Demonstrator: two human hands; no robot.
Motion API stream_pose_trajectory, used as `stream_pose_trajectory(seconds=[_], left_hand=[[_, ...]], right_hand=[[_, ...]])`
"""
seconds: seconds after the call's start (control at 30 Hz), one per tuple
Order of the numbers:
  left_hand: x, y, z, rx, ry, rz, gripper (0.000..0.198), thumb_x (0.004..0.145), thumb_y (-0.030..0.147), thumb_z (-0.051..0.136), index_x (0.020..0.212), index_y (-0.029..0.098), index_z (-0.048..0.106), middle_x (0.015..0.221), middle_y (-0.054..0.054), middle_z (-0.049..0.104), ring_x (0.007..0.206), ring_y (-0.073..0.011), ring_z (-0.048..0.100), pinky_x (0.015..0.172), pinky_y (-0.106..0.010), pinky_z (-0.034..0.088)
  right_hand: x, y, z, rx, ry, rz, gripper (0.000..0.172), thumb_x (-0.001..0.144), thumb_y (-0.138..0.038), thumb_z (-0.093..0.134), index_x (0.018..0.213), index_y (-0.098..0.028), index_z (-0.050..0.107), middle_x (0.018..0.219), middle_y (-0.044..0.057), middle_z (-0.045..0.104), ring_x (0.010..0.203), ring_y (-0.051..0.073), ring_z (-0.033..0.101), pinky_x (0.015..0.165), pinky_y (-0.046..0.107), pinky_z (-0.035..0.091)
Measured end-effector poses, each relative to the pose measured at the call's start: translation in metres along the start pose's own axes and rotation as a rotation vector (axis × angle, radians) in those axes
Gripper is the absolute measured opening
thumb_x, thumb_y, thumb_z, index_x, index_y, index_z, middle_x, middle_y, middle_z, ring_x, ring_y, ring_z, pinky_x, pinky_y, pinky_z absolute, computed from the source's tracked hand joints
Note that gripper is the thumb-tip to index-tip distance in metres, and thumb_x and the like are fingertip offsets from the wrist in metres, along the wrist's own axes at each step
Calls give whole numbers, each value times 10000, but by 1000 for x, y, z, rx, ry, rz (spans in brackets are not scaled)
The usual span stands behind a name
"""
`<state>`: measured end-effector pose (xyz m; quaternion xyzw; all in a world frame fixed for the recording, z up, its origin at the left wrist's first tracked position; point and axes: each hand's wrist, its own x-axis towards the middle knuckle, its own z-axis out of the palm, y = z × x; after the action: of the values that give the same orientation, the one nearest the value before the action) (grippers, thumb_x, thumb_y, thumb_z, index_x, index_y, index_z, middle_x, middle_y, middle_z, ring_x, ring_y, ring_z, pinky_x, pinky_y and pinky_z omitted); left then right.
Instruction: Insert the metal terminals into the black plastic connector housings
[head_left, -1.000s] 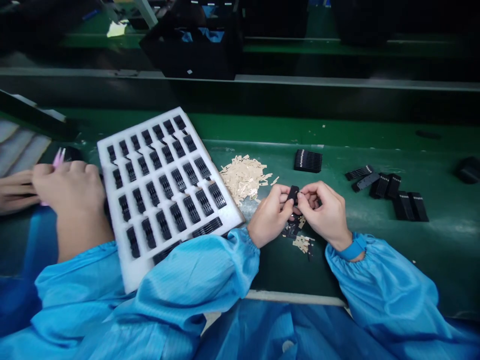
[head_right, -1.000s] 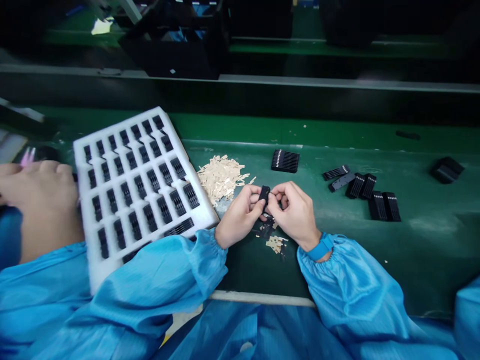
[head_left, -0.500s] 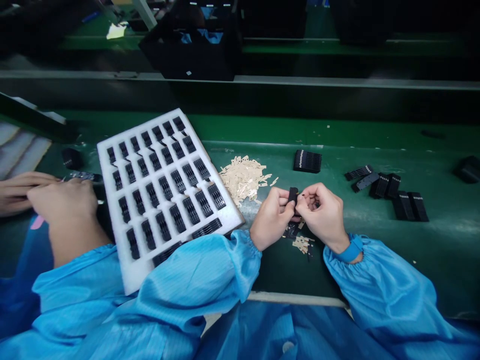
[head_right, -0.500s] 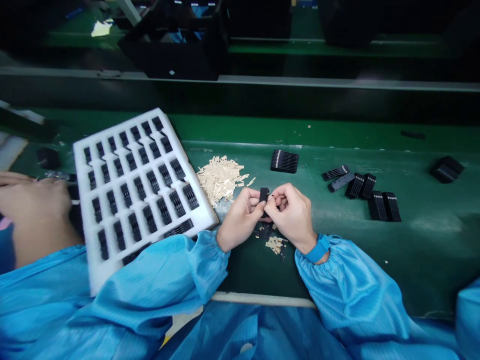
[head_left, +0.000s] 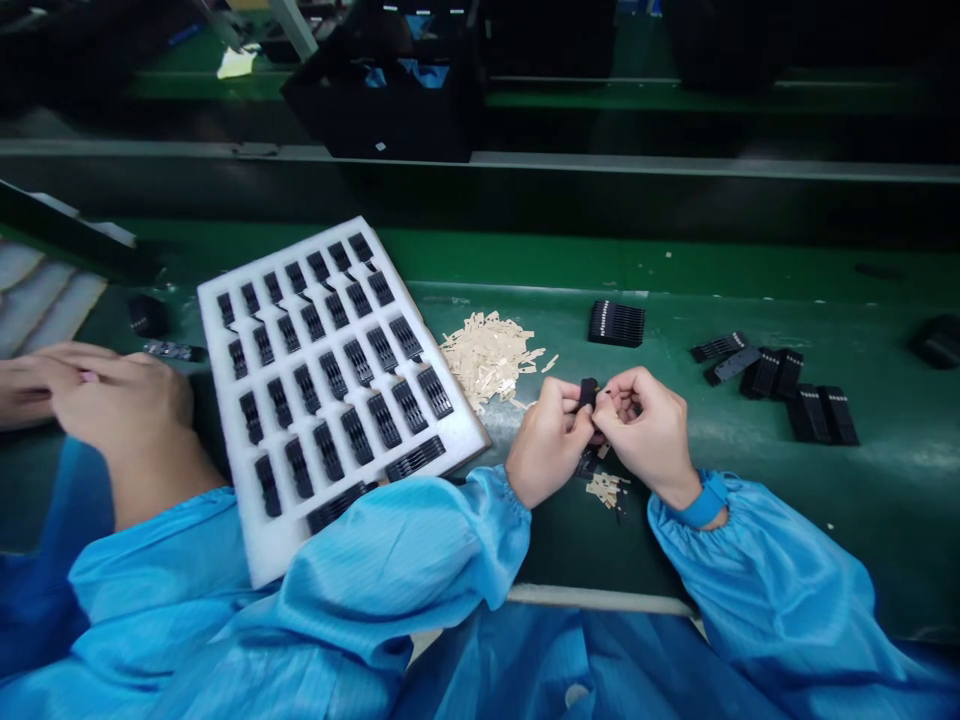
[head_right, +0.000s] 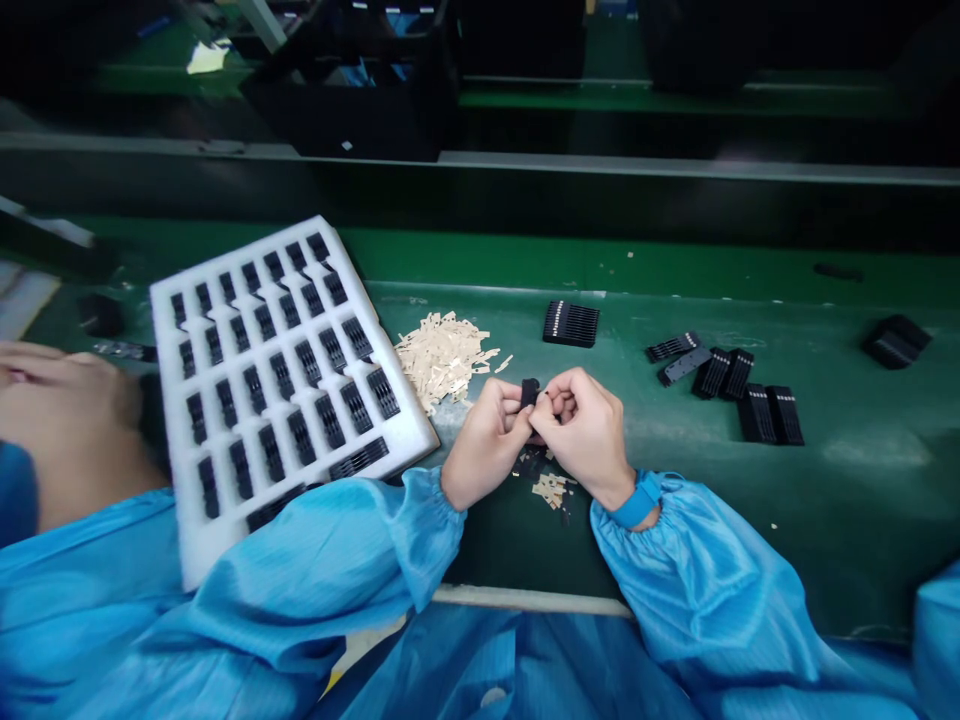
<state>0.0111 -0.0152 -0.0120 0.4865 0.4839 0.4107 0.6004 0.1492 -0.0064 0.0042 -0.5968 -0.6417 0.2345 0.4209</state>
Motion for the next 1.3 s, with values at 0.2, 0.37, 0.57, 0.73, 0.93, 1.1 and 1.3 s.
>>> stream_pose_trajectory(seconds=[0.2,0.37,0.57,0.73,0.93,1.1,1.3], left_hand=[[3,-4,-9,114,-30,162,107,979,230,531,1073,193,497,1073,-85,716,963,-182,746,827,-298,603],[4,0,-15,236,-20,216,138,997,255,508,1119,210,556,1109,-69,729,1032,-191,727,901,-320,573],[3,5,-17,322,-15,187,148,985,268,531,1111,211,583,1049,-67,747,954,-196,732,845,-322,574],[9,11,-12,-47,-73,-79,78,973,208,534,1033,159,535,931,-79,746,767,-141,725,716,-282,603],[11,17,-12,-175,-81,-160,83,954,165,563,1024,134,530,875,-60,734,723,-118,718,684,-257,605],[10,14,-11,-144,-106,-129,103,954,182,568,1038,128,542,876,-58,723,756,-126,721,708,-267,613],[5,10,-12,-7,-95,38,132,979,251,544,1063,149,544,938,-66,729,812,-128,720,755,-269,610]], right_hand=[[5,1,-3,167,-98,109,54,793,-195,641,762,-197,597,594,-42,547,502,97,462,478,236,372],[7,5,-4,254,-120,174,74,809,-234,660,790,-192,602,648,-20,585,537,106,500,507,246,399],[4,8,-4,172,-82,122,89,837,-244,681,875,-198,615,719,-10,616,559,108,516,531,257,422],[8,11,-8,276,16,91,214,877,-239,660,1076,-212,586,819,-10,606,585,105,532,518,254,414],[12,8,-11,376,-180,205,99,874,-276,677,857,-201,613,694,-7,632,596,133,612,540,262,449],[11,7,-9,418,-206,242,143,866,-294,699,838,-208,588,649,-19,638,567,135,626,531,258,458],[10,11,-7,408,-198,219,168,879,-322,704,846,-210,582,663,-14,652,578,137,636,529,259,458]])
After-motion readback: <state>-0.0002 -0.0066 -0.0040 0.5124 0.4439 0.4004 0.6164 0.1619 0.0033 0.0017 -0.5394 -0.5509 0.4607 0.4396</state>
